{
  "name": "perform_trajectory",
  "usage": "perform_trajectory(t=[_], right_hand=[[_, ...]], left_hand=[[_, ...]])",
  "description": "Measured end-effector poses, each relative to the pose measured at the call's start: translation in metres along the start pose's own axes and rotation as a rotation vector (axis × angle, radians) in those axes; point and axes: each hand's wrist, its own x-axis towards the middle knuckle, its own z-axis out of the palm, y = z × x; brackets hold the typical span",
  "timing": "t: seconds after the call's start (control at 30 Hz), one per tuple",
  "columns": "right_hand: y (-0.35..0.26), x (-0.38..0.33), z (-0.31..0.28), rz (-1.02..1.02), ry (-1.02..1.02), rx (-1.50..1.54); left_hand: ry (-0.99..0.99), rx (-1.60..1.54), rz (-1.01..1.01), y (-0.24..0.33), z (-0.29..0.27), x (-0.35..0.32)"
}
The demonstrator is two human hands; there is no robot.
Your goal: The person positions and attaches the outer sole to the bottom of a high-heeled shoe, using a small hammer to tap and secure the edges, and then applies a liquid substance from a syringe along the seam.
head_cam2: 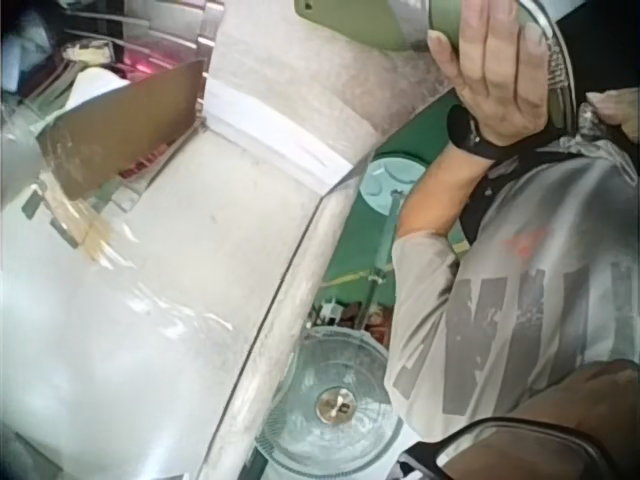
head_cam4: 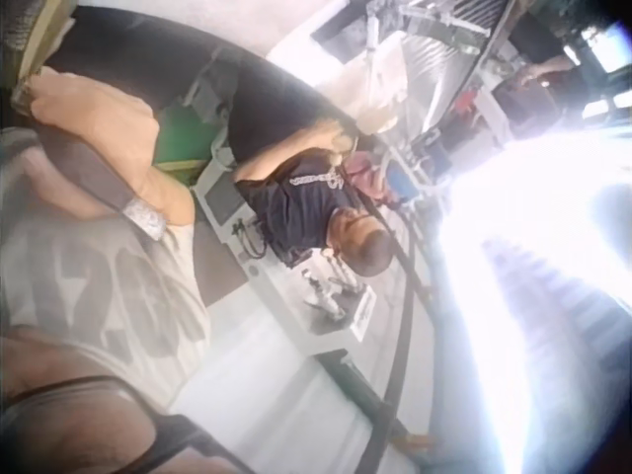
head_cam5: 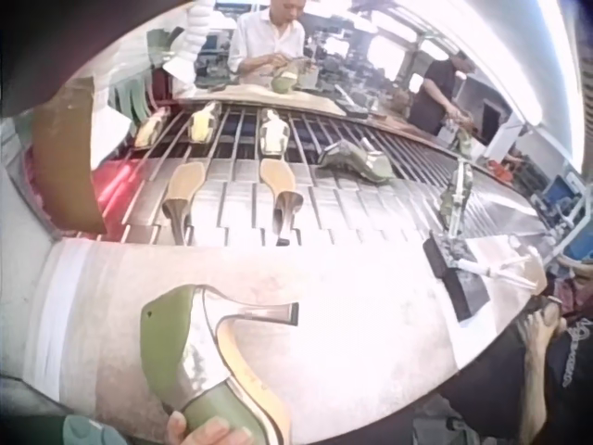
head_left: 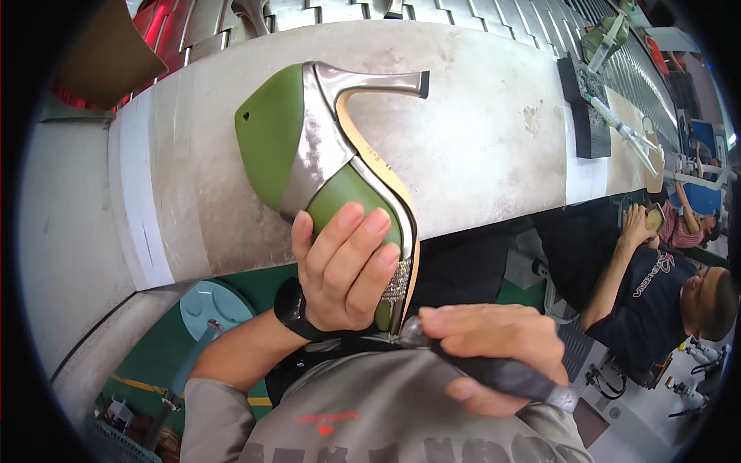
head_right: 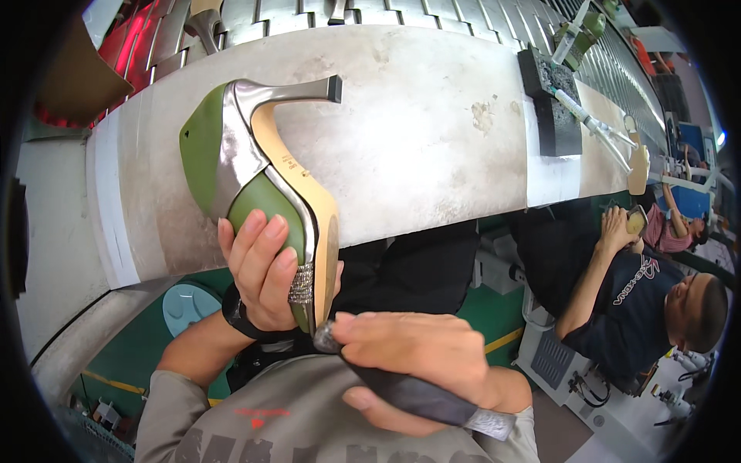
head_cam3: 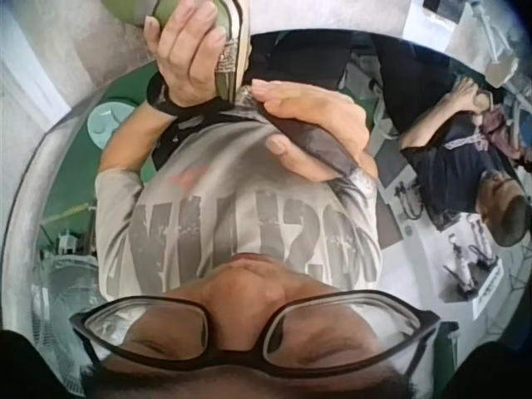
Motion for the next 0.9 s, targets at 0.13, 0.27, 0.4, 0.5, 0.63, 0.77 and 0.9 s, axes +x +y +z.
perform_trajectory(t=[0.13, 0.27, 0.4, 0.5, 0.63, 0.77, 0.9], right_hand=[[0.015, 0.013, -0.003, 0.077, 0.201, 0.077], [0.015, 0.037, -0.021, 0.287, 0.188, 0.258], [0.003, 0.082, -0.036, 0.565, 0.095, 0.221], [0.009, 0.113, -0.048, 0.652, -0.008, 0.207], [0.019, 0.140, -0.046, 0.613, -0.054, 0.172], [0.028, 0.148, -0.023, 0.570, 0.049, 0.183], [0.029, 0.146, -0.011, 0.535, 0.169, 0.211]], left_hand=[[0.115, -0.098, -0.103, 0.009, 0.010, 0.002], [0.118, -0.096, -0.073, 0.008, 0.010, -0.005], [0.166, -0.067, -0.063, 0.007, 0.016, -0.012], [0.200, -0.065, -0.075, 0.007, 0.020, -0.011], [0.220, -0.055, -0.091, 0.011, 0.022, -0.010], [0.213, -0.054, -0.114, 0.011, 0.020, -0.008], [0.194, -0.079, -0.130, 0.013, 0.016, -0.005]])
